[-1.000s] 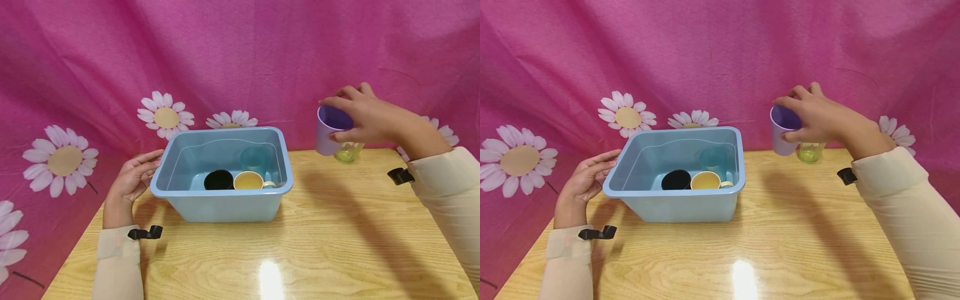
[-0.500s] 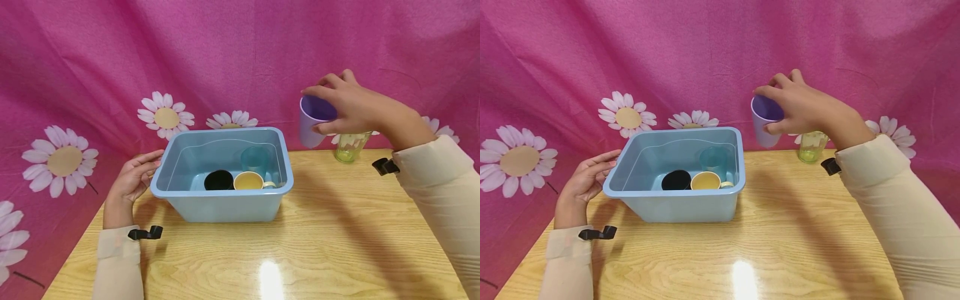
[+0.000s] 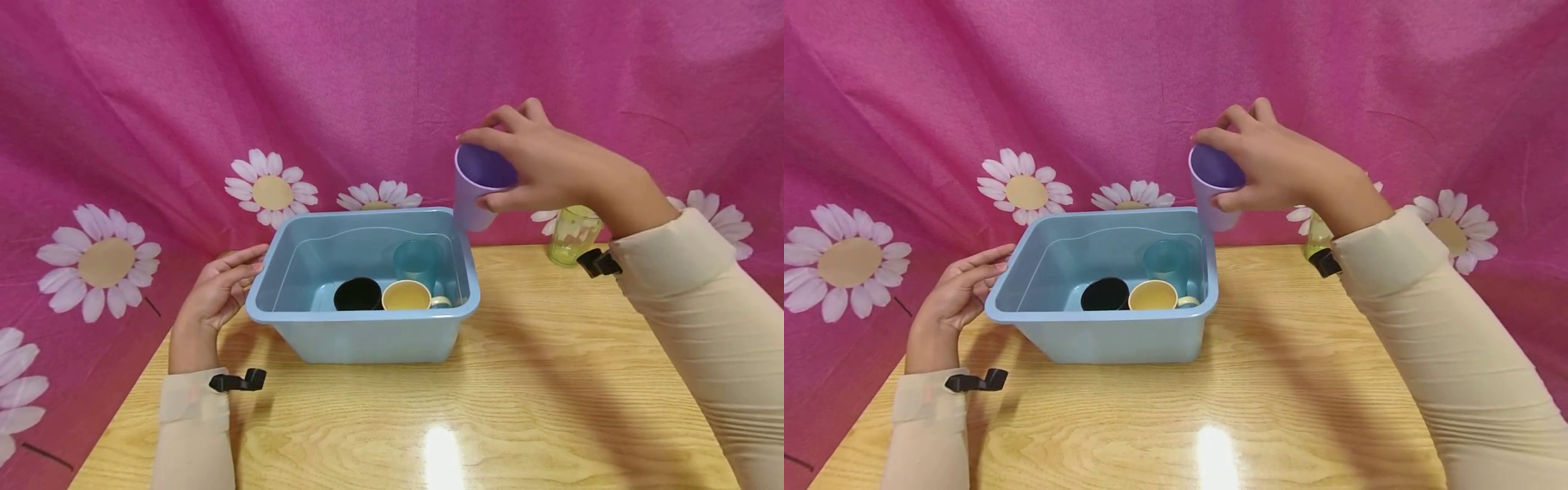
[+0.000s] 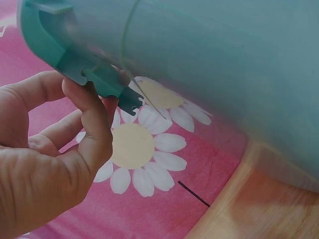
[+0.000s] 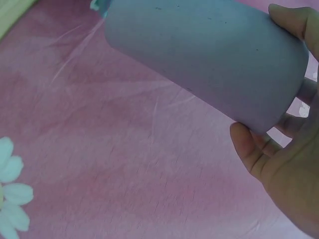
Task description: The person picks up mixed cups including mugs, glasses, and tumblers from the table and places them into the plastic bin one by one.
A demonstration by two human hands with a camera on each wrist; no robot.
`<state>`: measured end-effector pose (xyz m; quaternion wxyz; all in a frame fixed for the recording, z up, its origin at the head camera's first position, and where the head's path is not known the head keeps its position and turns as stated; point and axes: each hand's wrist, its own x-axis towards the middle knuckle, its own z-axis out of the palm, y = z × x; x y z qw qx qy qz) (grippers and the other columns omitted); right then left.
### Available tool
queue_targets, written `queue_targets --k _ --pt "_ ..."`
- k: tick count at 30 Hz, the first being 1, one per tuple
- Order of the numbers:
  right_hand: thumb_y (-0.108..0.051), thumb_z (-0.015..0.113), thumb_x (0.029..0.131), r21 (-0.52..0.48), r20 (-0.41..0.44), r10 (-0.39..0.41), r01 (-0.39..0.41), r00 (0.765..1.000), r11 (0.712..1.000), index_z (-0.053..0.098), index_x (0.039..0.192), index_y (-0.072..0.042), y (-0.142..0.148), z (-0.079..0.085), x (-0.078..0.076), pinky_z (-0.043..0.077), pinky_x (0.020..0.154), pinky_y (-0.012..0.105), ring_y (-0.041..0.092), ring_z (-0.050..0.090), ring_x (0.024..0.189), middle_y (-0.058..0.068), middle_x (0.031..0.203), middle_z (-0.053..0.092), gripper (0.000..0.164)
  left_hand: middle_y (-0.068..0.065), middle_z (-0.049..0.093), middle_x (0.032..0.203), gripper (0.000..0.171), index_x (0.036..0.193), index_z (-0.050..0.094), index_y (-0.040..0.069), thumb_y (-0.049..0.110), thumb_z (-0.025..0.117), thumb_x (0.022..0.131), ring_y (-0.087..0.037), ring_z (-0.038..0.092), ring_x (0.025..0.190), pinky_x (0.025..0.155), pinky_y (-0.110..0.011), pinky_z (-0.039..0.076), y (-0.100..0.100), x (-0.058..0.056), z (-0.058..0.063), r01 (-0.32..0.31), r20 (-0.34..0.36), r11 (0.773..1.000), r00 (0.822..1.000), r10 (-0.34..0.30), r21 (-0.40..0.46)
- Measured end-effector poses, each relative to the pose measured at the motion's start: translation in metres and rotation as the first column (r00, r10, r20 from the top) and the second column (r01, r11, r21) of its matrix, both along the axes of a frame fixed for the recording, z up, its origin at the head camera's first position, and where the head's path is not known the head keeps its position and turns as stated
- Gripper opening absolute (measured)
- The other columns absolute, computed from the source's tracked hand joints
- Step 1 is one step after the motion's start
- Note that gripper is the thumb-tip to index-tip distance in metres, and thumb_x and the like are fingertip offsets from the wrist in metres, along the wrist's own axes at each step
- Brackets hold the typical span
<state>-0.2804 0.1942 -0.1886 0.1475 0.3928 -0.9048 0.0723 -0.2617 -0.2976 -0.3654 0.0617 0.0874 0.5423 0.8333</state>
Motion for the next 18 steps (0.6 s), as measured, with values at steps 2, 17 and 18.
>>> queue_targets --k 2,17,18 --pt "-0.032 0.082 0.083 -0.001 0.003 0.003 -0.003 1.0 1.0 0.049 0.151 -0.014 -0.006 0.001 0.001 0.045 0.083 0.05 0.038 0.036 0.114 0.019 0.138 0.048 0.077 -0.006 0.076 0.11 0.032 0.122 0.075 0.003 -0.009 0.054 0.101 -0.016 0.076 0.086 0.076 -0.031 0.062 0.0 0.0 0.0 0.0 0.002 1.0 1.0 0.0 0.002" --pt "-0.034 0.079 0.086 -0.009 0.052 0.036 -0.035 0.998 0.999 0.046 0.154 -0.019 -0.038 -0.002 -0.002 0.051 0.087 0.052 0.033 0.035 0.119 0.013 0.143 0.046 0.077 -0.007 0.078 0.101 0.032 0.121 0.075 0.004 -0.009 0.055 0.1 -0.017 0.076 0.086 0.076 -0.03 0.062 0.006 0.001 0.003 0.0 0.014 1.0 1.0 0.0 0.01" --pt "-0.035 0.079 0.086 -0.008 0.058 0.034 -0.034 0.998 0.999 0.046 0.154 -0.02 -0.039 -0.003 -0.002 0.051 0.087 0.052 0.033 0.034 0.119 0.013 0.143 0.046 0.077 -0.007 0.078 0.101 0.032 0.12 0.076 0.004 -0.009 0.054 0.101 -0.017 0.076 0.086 0.076 -0.03 0.062 0.006 0.001 0.003 0.002 0.013 1.0 1.0 -0.002 0.01"
